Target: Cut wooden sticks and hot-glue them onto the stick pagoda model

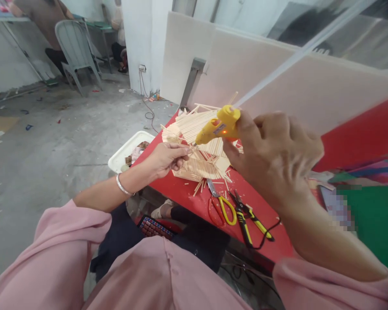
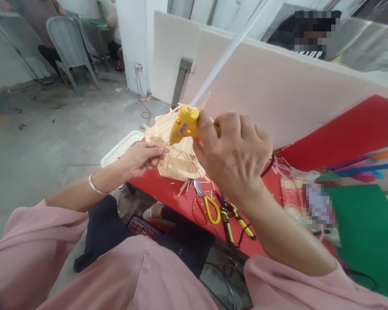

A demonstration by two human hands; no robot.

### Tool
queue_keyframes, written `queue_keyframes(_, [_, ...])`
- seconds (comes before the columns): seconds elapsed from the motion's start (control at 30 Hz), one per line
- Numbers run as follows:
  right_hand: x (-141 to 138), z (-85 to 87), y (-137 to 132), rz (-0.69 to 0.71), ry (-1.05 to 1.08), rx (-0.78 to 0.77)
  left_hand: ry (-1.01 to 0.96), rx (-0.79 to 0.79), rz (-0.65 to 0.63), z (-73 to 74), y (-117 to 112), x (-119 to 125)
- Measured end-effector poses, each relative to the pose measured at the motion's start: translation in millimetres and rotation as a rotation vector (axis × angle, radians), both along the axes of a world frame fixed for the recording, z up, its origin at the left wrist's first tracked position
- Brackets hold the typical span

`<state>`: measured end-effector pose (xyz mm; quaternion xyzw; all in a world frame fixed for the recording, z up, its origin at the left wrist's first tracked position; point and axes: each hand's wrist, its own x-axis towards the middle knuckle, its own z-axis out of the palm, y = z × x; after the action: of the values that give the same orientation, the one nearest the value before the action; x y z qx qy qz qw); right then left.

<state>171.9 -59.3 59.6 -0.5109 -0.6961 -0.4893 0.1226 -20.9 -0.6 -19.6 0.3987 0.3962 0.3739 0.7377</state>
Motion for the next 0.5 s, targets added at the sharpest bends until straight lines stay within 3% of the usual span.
queue_keyframes(0.17, [-0.8, 2.6, 3.1, 0.036, -0.018, 0.005, -0.047, 0.024, -0.035, -5.4, 2.0, 0.0])
queue_keyframes(0.37, [-6.1, 9.4, -2.4, -0.049, 0.112, -0.250, -0.064, 0.030, -0.049, -6.7, 1.4, -1.3])
queue_keyframes(0.5, [-8.1, 13.7, -2.9, -0.103, 0.054, -0.200, -0.058, 0.028, -0.044, -5.0, 1.2, -1.7])
